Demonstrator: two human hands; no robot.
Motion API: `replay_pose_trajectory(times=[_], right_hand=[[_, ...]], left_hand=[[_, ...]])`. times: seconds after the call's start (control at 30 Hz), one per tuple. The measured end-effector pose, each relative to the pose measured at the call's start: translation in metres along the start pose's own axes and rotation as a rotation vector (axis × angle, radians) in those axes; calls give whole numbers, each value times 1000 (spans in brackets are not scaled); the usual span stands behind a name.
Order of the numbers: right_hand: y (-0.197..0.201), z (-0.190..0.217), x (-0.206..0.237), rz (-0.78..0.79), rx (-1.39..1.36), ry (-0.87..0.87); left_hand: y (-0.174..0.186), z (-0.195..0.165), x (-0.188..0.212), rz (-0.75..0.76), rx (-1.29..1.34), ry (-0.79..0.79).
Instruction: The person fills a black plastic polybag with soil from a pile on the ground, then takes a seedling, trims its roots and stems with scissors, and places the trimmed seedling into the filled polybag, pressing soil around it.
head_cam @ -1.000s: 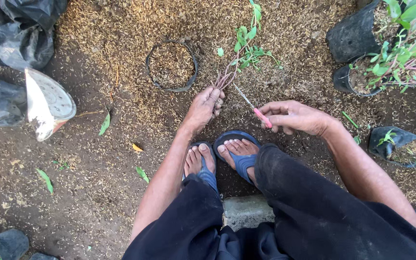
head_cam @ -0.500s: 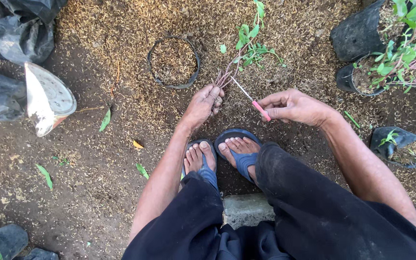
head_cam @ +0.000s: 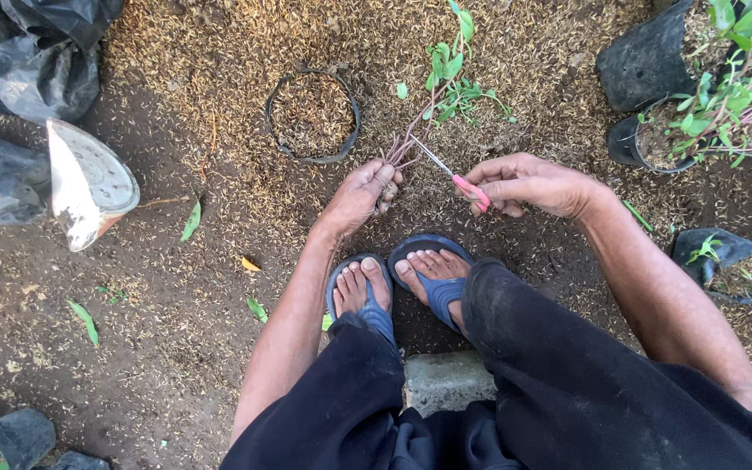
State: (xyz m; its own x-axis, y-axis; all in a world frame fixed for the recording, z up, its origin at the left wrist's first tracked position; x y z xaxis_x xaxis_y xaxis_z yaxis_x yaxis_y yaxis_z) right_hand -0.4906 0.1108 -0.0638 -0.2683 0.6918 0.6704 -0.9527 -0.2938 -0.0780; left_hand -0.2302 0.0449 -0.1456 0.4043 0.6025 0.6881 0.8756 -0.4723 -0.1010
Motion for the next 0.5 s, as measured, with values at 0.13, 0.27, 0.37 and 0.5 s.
replay_pose_trajectory(times=[0.13,0.27,0.37,0.5], right_hand=[[4,-3,1,22,-16,-13],[5,-5,2,10,1,-13],[0,-6,-2,42,13,-18],[-3,-7,-9,26,13,-29]], left_hand=[[4,0,1,27,1,-43],[5,0,4,19,18,-27],[4,-2,5,22,-17,-25],[2,-3,5,57,-24,-26]])
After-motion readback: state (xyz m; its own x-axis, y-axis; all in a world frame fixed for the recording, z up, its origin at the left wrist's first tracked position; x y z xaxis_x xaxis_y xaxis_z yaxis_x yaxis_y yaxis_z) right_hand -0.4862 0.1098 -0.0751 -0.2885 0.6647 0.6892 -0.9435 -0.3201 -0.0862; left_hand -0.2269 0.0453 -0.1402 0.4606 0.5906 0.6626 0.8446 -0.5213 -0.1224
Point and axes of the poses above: each hand's wrist, its own x-axis away from the middle knuckle, its own y-axis out of the back of the hand, z = x × y, the point moved 4 cm from there along -x, towards the middle knuckle, and after that the axes turned 10 degrees about -z, right-handed, at the moved point
